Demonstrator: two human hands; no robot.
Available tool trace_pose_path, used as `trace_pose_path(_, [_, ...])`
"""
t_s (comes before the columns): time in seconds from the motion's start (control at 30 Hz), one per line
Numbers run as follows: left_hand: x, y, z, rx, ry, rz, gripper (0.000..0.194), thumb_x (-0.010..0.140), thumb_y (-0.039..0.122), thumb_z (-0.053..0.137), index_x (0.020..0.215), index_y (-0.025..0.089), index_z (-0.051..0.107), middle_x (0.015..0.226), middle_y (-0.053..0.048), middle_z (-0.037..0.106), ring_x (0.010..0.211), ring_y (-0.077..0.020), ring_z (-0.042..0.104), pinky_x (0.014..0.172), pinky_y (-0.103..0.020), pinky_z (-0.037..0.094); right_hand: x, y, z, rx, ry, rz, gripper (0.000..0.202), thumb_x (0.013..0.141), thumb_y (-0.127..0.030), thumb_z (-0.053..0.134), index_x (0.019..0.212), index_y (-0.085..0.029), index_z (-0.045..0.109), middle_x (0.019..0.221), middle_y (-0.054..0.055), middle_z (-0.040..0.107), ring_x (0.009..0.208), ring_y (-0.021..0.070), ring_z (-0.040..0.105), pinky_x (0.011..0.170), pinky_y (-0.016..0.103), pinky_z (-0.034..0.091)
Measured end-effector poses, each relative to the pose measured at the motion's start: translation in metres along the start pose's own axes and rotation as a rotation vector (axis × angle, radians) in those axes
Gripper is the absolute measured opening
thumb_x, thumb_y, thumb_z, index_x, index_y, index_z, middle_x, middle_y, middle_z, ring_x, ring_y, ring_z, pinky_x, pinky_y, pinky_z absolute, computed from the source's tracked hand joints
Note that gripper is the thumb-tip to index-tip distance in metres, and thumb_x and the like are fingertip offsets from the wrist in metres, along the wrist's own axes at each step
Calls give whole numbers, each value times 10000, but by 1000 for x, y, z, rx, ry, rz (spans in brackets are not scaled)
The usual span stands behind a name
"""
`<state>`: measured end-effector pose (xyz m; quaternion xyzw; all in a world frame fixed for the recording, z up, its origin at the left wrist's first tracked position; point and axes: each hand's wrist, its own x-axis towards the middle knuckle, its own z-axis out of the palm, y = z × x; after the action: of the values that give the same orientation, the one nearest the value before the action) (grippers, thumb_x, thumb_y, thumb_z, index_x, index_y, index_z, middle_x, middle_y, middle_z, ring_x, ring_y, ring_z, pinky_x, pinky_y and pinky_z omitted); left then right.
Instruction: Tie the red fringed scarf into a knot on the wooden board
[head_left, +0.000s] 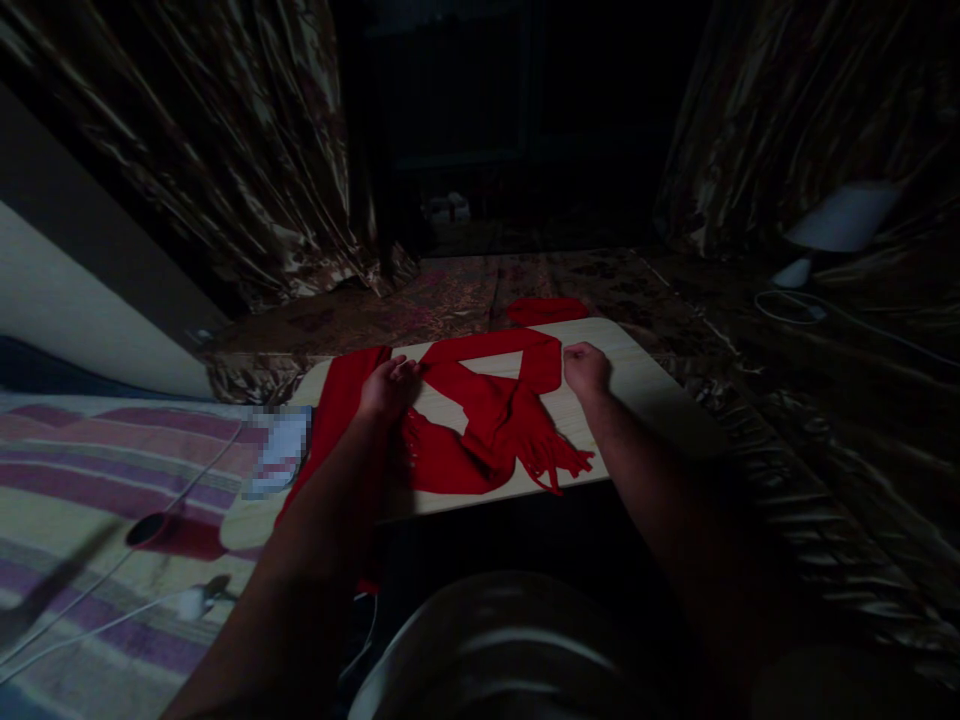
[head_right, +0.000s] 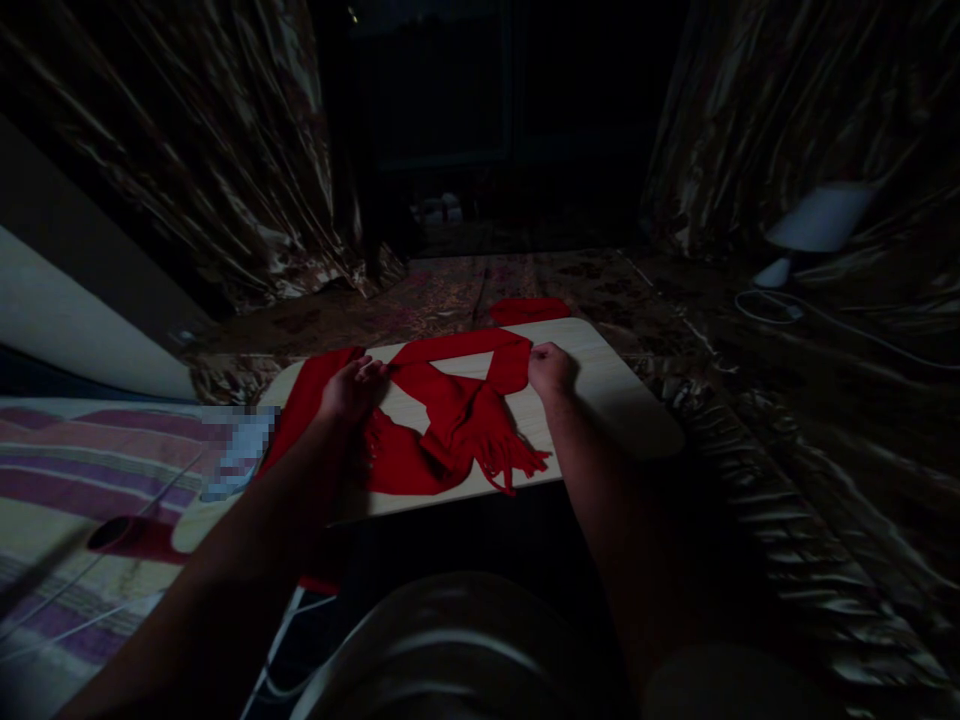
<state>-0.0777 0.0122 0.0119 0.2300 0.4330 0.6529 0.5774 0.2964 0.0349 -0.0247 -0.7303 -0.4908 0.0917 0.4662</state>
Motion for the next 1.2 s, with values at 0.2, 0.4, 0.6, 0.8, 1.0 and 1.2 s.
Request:
trace_pose_path(0.2, [3, 15, 13, 372, -4, 4, 123, 814, 165, 593, 919, 118, 635, 776, -84, 685, 751, -173, 694, 727, -290, 564, 4, 9, 6, 22, 5, -18, 224, 783, -245, 545, 851, -212, 757, 832, 47, 762, 771, 203, 685, 717, 277, 495])
trace_pose_path(0.4, [-42, 40, -3, 909, -50, 275, 218, 795, 313, 660, 924, 142, 705, 902, -105, 744, 817, -205, 699, 744, -306, 524, 3, 8, 7, 22, -5, -39, 233, 770, -252, 547, 864, -211, 756, 802, 45, 757, 741, 203, 674, 689, 277, 488])
trace_pose_path(0.6, [-146, 16, -24, 1479, -373, 585, 298, 934, 369, 542, 1125, 229, 721, 1121, -79, 734, 1027, -237, 673, 912, -359, 517, -1, 2, 1, 0, -21, -47, 240, 769, -260, 541, 863, -211, 756, 822, 55, 761, 735, 203, 665, 686, 280, 478])
trace_pose_path(0.8, [-190, -22, -32, 1487, -324, 788, 344, 970, 338, 523, 1245, 191, 668, 1220, -125, 676, 1139, -266, 615, 1019, -447, 493, -12, -11, -7, -77, -14, -172, 256, 791, -277, 520, 866, -198, 752, 812, 83, 744, 741, 227, 654, 717, 320, 488])
trace_pose_path(1.0, [-184, -28, -25, 1536, -351, 835, 382, 1004, 349, 457, 1302, 180, 626, 1295, -130, 640, 1215, -266, 569, 1082, -461, 438, -68, -78, -20, 66, -192, -751, 253, 867, -277, 524, 948, -201, 752, 1002, 93, 744, 935, 230, 668, 888, 357, 510])
trace_pose_path(1.2, [-177, -31, -14, 1678, -354, 781, 364, 998, 294, 412, 1244, 177, 653, 1220, -119, 668, 1109, -262, 592, 1023, -450, 450, -148, -117, -35, -143, -765, -1153, 531, 851, -495, 659, 1336, -280, 648, 1396, 96, 612, 1320, 292, 502, 1178, 549, 259])
